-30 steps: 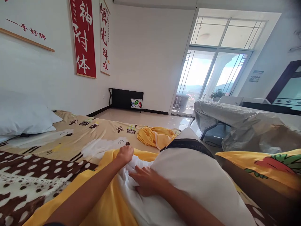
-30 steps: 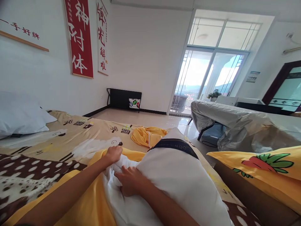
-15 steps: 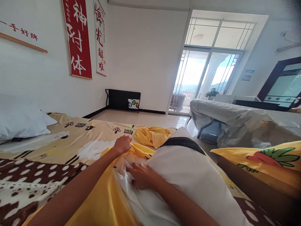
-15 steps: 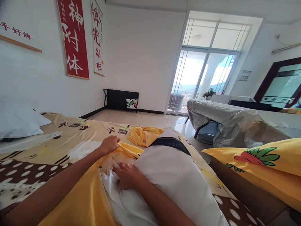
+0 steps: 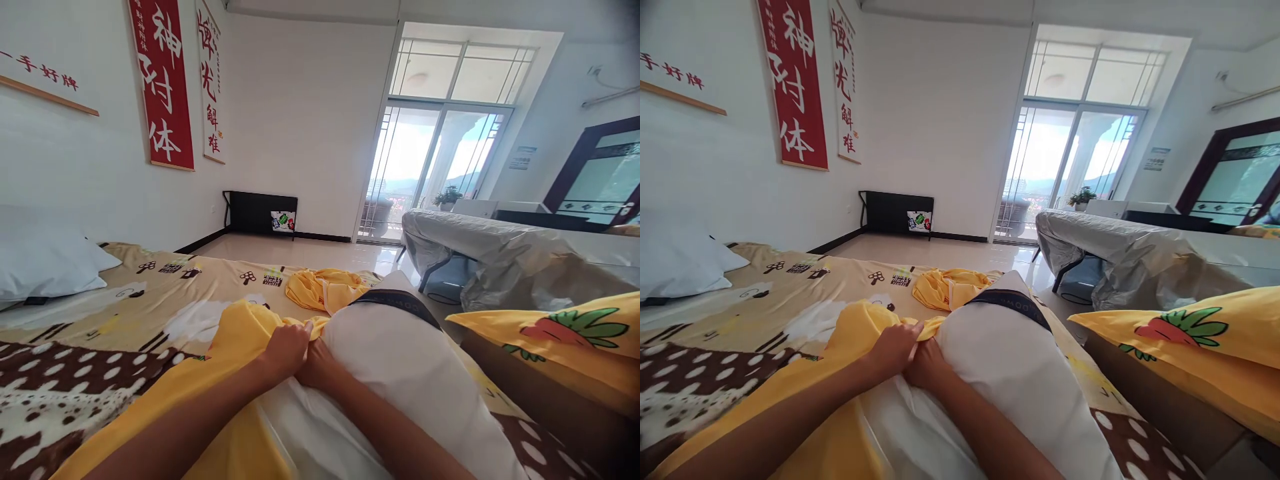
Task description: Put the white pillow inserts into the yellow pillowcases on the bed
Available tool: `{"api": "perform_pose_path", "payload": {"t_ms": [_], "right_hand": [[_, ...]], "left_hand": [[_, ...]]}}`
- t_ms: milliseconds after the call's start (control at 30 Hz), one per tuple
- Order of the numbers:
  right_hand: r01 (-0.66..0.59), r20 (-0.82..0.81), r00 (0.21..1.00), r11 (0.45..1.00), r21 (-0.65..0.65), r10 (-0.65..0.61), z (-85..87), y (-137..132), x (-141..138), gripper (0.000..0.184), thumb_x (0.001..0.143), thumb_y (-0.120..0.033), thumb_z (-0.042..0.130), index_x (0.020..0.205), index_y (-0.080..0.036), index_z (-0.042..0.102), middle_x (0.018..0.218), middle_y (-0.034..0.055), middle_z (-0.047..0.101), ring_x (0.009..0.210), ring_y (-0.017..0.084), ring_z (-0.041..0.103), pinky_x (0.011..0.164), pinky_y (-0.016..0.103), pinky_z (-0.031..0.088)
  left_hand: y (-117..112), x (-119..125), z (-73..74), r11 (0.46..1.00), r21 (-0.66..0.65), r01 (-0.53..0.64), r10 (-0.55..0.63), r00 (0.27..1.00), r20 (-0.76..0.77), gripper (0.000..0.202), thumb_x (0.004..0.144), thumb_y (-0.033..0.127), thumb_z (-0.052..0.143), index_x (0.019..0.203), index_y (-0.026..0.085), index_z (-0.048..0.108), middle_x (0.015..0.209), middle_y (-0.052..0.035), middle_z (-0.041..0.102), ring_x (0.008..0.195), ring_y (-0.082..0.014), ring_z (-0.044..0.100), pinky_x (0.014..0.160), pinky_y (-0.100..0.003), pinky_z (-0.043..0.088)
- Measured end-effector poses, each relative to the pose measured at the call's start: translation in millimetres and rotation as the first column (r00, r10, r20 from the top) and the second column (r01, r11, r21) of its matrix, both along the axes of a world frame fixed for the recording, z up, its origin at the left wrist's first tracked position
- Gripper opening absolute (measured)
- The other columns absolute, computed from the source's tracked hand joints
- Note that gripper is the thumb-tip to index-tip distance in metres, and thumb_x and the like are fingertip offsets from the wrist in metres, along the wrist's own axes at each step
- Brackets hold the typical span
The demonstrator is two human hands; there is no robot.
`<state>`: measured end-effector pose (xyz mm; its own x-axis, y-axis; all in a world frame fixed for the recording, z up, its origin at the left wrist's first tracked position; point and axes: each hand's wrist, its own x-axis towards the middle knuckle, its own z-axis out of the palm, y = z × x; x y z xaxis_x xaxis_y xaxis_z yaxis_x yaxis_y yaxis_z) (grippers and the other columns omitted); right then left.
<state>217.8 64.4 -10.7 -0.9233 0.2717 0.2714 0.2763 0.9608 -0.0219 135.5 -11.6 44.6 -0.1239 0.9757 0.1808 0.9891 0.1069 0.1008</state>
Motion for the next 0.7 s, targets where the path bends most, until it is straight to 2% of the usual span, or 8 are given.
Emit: {"api": "perform_pose_path", "payload": {"t_ms": [100,167,233,300,400,533,600,700], "right_hand": [[-0.217,0.063,0.972,0.97,-0.114,0.225,43.6,3,31,0.03,0.08,-0.027,0.055,0.106,-0.017,0.066,0.119,0.0141,0.061,0.117,0.027,0.052,0.101,0.041,0.038],[-0.36,0.1,0.904,0.868,-0.343,0.415,83.5,18,50,0.031,0.083,-0.034,0.054,0.108,-0.021,0.066,0.12,0.0086,0.062,0.116,0.023,0.053,0.1,0.037,0.04],[-0.274,0.006,0.947,0.819,-0.503,0.321,117.4,40,54,0.031,0.087,-0.036,0.047,0.106,-0.021,0.067,0.106,0.0062,0.068,0.1,0.02,0.062,0.09,0.033,0.047],[-0.073,-0.121,0.993,0.876,-0.476,0.017,131.7,58,41,0.033,0.088,-0.037,0.047,0.107,-0.018,0.066,0.104,0.0089,0.069,0.097,0.022,0.063,0.088,0.035,0.047],[0.082,-0.115,0.984,0.919,-0.386,-0.136,109.2,61,5,0.043,0.083,-0.043,0.056,0.117,-0.018,0.061,0.119,0.0118,0.063,0.109,0.027,0.057,0.096,0.041,0.041],[-0.145,0.061,0.97,0.766,-0.626,0.233,50.8,45,-22,0.042,0.091,-0.051,0.038,0.097,-0.021,0.068,0.098,0.0023,0.069,0.087,0.018,0.061,0.077,0.028,0.047],[-0.167,0.027,0.97,0.744,-0.647,0.241,37.3,44,-19,0.048,0.091,-0.053,0.036,0.082,-0.018,0.067,0.081,0.0011,0.067,0.071,0.015,0.057,0.063,0.025,0.043],[-0.118,-0.079,0.993,0.849,-0.515,0.09,43.1,51,-7,0.049,0.088,-0.056,0.042,0.07,-0.015,0.062,0.066,0.0005,0.06,0.063,0.013,0.049,0.056,0.023,0.035]], "left_hand": [[-15,-15,-3.5,0.998,0.042,-0.042,0.04,0.998,0.049,0.025,0.088,0.018,0.037,0.107,0.018,0.054,0.087,-0.009,0.07,0.08,-0.0232,0.067,0.061,-0.028,0.043],[-21,-16,-6.4,0.995,0.093,-0.032,0.023,0.994,0.106,0.02,0.089,0.022,0.039,0.102,0.02,0.054,0.082,-0.005,0.07,0.077,-0.0217,0.067,0.058,-0.027,0.041],[-24,-5,-9.1,0.988,0.151,0.019,-0.04,0.99,0.135,0.015,0.089,0.024,0.042,0.098,0.021,0.053,0.08,-0.003,0.07,0.075,-0.0215,0.067,0.057,-0.027,0.039],[-26,14,-11.4,0.978,0.179,0.109,-0.128,0.986,0.102,0.013,0.087,0.023,0.045,0.097,0.02,0.053,0.081,-0.0026,0.069,0.074,-0.0215,0.066,0.057,-0.027,0.04],[-32,41,-13.9,0.944,0.208,0.256,-0.258,0.966,-0.021,0.013,0.083,0.015,0.047,0.094,0.019,0.053,0.082,-0.0031,0.067,0.074,-0.0207,0.064,0.058,-0.028,0.042],[-59,27,-15.8,0.846,0.307,0.436,-0.391,0.899,-0.197,0.011,0.083,0.018,0.048,0.092,0.018,0.055,0.078,-0.0034,0.063,0.069,-0.0192,0.058,0.059,-0.03,0.044],[-78,-9,-17.9,0.744,0.48,0.465,-0.393,0.885,-0.249,0.011,0.085,0.02,0.048,0.093,0.019,0.055,0.075,-0.0031,0.06,0.069,-0.018,0.055,0.063,-0.031,0.044],[-99,-83,-26.3,0.537,0.841,0.063,-0.116,0.993,0.0,0.008,0.084,0.02,0.05,0.09,0.019,0.054,0.077,-0.0044,0.058,0.075,-0.018,0.054,0.07,-0.032,0.045]]}}
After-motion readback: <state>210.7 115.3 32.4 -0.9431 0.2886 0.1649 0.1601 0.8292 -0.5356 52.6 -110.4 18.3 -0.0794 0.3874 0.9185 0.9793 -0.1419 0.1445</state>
